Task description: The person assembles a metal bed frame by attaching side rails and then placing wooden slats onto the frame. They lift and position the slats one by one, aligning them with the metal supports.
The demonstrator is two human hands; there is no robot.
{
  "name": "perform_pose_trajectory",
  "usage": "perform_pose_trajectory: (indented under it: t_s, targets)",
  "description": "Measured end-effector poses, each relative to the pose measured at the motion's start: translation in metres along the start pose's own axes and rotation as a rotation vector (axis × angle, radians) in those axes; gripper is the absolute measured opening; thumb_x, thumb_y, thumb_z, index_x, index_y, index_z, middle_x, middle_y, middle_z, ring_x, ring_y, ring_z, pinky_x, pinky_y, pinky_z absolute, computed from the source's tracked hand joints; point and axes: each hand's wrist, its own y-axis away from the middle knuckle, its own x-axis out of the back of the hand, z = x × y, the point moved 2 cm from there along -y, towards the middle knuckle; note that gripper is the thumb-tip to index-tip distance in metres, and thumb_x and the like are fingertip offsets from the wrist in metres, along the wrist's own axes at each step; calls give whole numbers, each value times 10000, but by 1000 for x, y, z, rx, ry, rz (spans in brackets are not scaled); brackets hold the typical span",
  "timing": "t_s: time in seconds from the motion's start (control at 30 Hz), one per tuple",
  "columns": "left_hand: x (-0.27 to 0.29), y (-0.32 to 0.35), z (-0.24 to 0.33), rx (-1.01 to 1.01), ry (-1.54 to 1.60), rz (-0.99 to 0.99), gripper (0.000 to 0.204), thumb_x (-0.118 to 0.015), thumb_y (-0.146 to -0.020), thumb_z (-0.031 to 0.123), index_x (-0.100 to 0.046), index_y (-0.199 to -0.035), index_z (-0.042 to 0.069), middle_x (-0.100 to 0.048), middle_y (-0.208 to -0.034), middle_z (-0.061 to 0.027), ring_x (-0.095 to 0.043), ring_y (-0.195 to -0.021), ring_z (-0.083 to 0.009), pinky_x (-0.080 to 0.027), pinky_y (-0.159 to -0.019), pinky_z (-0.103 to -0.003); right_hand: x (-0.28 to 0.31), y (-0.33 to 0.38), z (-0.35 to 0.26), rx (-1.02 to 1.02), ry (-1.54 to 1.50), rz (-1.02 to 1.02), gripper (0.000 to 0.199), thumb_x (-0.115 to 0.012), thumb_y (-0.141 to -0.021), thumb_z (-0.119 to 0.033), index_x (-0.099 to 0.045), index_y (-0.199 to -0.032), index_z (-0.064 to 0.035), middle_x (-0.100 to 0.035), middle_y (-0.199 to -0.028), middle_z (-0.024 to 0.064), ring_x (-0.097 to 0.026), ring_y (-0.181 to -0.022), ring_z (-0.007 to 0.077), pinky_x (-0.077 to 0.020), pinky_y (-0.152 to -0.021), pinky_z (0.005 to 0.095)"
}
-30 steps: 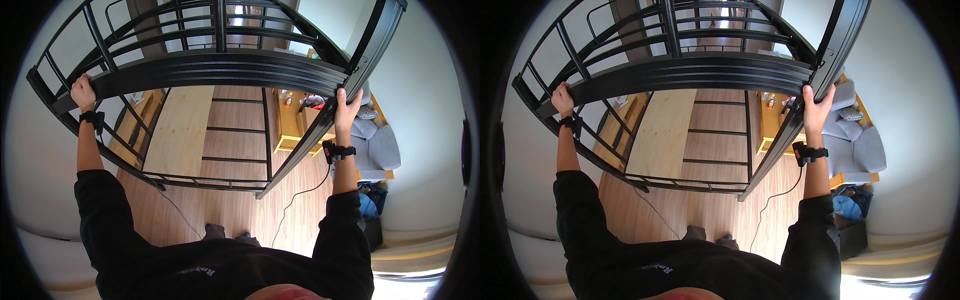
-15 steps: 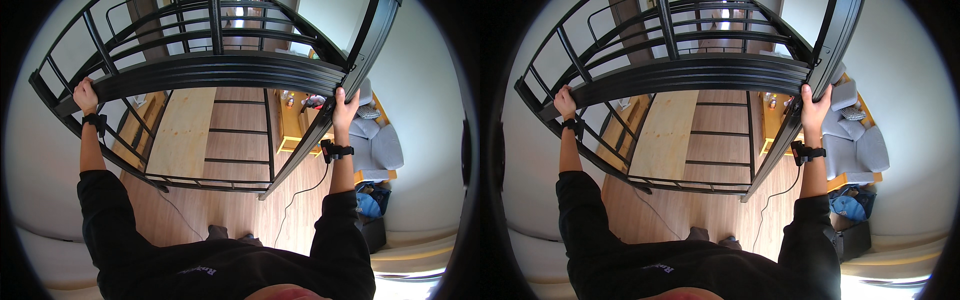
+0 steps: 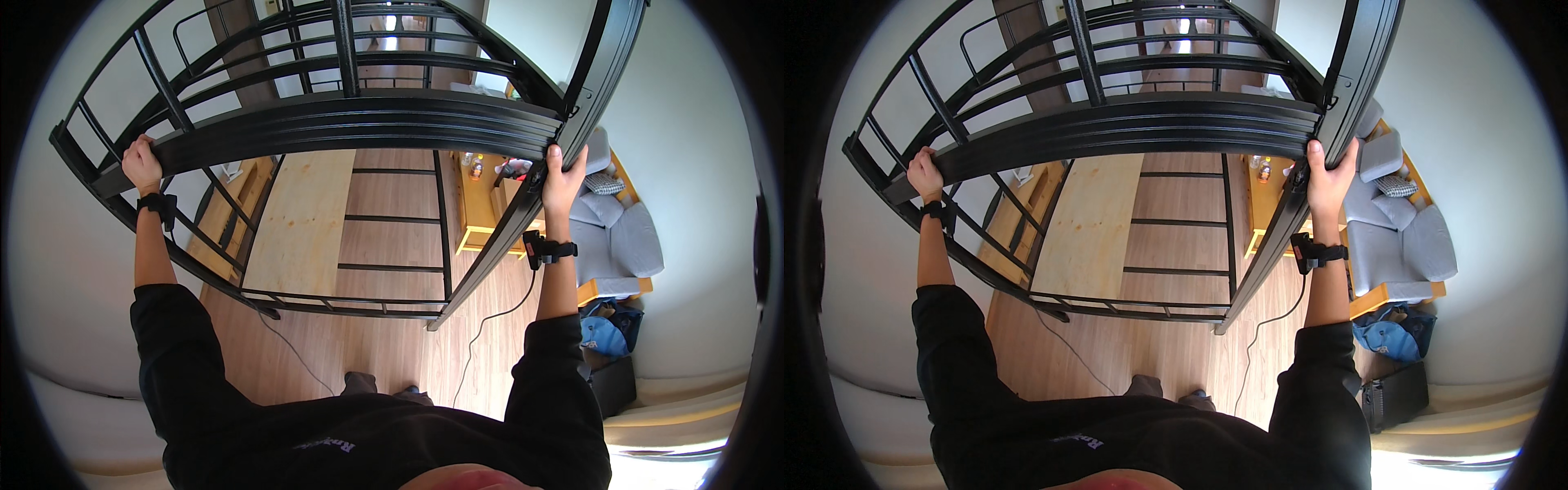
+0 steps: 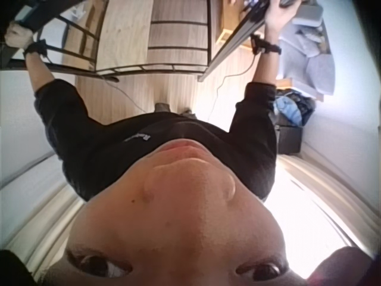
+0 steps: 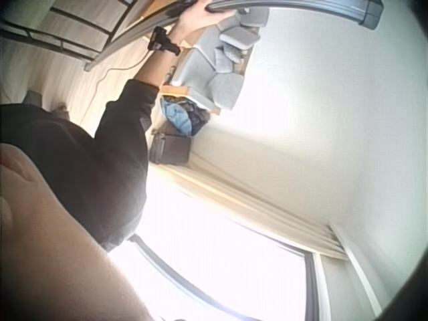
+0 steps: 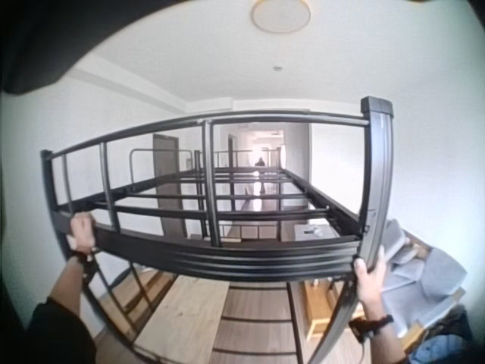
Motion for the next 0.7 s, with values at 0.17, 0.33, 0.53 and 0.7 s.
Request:
perform_pose_trajectory:
  t_s: [0.17,0.33,0.53,0.7]
  targets:
    - [0,0,-2,-30,-26,20,340,-440,-982,233,-709,-851,71,-729,-875,-107,-653,-784,-371,-504,-751,-436,0,0,-2,8,47,11,436,-707,-1002,-281,-549,-1266,28,-645,-1100,81,-564,-992,147,-473,-935,310]
    - [1,-2,1,-20,21,-6,340,-439,-981,228,-705,-846,65,-727,-870,-109,-650,-778,-369,-502,-750,-431,0,0,-2,-12,38,14,445,-704,-1004,-286,-544,-1272,31,-645,-1101,87,-567,-992,155,-476,-938,317]
    - [2,-3,7,-20,38,6,334,-440,-982,224,-706,-855,65,-714,-849,-115,-642,-768,-368,-496,-745,-436,0,-2,1,25,53,11,440,-699,-1008,-278,-544,-1276,35,-644,-1114,88,-561,-1006,154,-469,-946,315]
    - [2,-2,7,-30,6,7,317,-450,-978,221,-704,-864,69,-691,-815,-117,-638,-768,-369,-493,-739,-438,-1,-2,3,33,29,20,442,-696,-1010,-270,-542,-1285,40,-639,-1131,88,-548,-1023,150,-460,-956,310]
